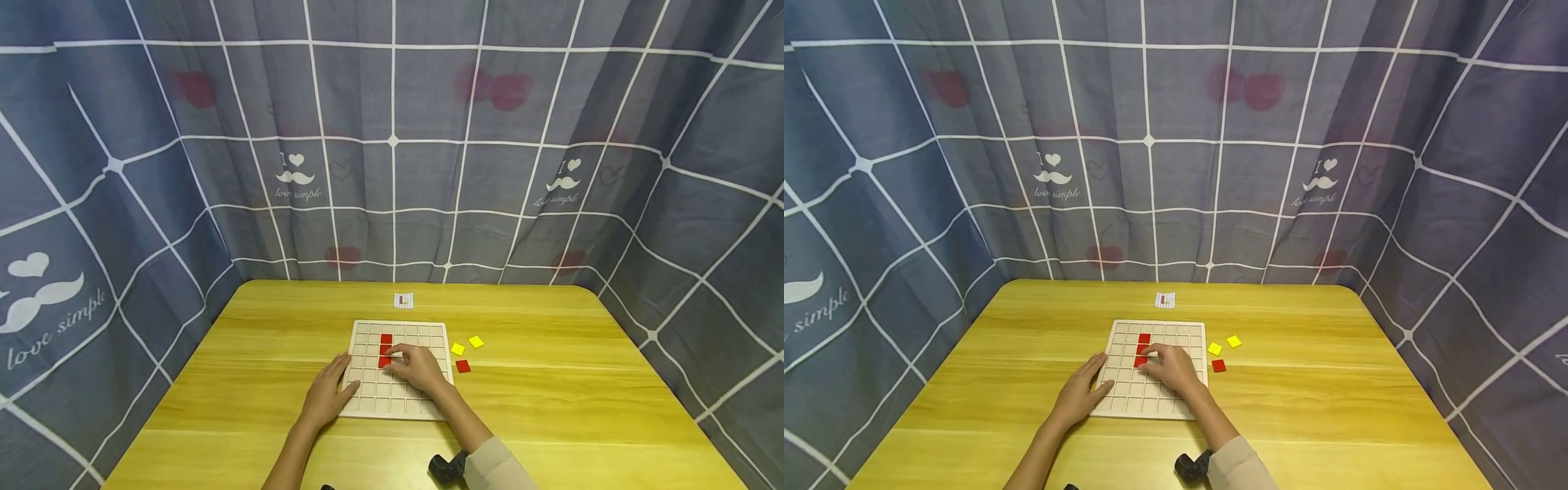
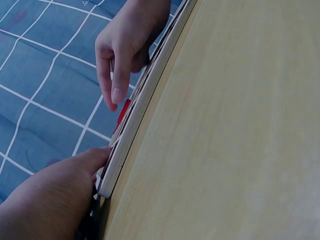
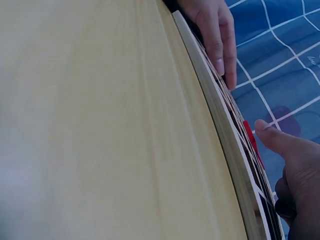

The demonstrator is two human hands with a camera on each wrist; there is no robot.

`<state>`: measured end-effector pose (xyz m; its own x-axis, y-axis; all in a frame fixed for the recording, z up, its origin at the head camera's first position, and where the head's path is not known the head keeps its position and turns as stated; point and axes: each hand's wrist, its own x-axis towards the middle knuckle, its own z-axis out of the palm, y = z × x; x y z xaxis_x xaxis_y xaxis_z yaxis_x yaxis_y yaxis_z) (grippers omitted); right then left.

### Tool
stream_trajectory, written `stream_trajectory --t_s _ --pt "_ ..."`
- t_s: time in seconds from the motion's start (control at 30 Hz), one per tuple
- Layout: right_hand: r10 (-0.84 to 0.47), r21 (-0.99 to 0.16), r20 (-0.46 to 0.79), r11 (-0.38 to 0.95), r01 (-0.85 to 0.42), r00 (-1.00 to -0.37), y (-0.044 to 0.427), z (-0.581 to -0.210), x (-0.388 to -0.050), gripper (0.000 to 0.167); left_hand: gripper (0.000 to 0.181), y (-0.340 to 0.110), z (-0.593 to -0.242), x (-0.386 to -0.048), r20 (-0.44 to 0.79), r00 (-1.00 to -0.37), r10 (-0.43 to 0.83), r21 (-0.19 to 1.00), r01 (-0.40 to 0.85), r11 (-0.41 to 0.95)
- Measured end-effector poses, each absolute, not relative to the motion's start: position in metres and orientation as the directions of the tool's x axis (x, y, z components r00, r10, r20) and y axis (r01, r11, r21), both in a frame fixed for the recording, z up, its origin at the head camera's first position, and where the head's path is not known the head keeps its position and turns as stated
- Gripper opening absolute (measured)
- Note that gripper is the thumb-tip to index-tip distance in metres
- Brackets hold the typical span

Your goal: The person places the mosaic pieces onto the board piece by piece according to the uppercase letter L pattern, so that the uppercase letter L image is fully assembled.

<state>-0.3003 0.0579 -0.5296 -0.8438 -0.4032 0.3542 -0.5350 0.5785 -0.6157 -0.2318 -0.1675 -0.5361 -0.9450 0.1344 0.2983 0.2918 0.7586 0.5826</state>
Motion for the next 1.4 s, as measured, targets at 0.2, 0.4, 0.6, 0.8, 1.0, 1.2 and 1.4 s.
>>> stream_trajectory --t_s 0.2,0.4,0.6,0.8,1.0,1.2,1.4 --pt "-0.361 -0.679 0.397 0.504 -0.535 -0.844 0.077 -0.529 -0.294 0.024 0.06 -0.167 -0.538 -0.232 0.301 -0.943 0.14 0.576 0.297 0.761" --pt "-0.295 -0.7 0.419 0.497 -0.513 -0.858 0.109 -0.525 -0.286 0.021 0.06 -0.167 -0.537 -0.232 0.311 -0.941 0.134 0.58 0.3 0.758" --pt "-0.206 -0.71 0.422 0.531 -0.463 -0.883 0.151 -0.526 -0.286 0.022 0.06 -0.167 -0.538 -0.232 0.306 -0.942 0.135 0.581 0.297 0.758" --pt "-0.156 -0.724 0.329 0.591 -0.355 -0.931 0.188 -0.527 -0.286 0.028 0.06 -0.167 -0.538 -0.232 0.312 -0.941 0.132 0.581 0.298 0.757" --pt "-0.192 -0.724 0.203 0.631 -0.279 -0.96 0.205 -0.529 -0.286 0.034 0.06 -0.167 -0.537 -0.231 0.31 -0.941 0.134 0.583 0.3 0.755" --pt "-0.226 -0.671 0.18 0.683 -0.288 -0.957 0.207 -0.528 -0.285 0.03 0.06 -0.167 -0.537 -0.231 0.304 -0.944 0.13 0.588 0.294 0.754" --pt "-0.216 -0.69 0.203 0.661 -0.295 -0.955 0.204 -0.529 -0.286 0.028 0.06 -0.168 -0.537 -0.232 0.3 -0.945 0.132 0.584 0.291 0.758"
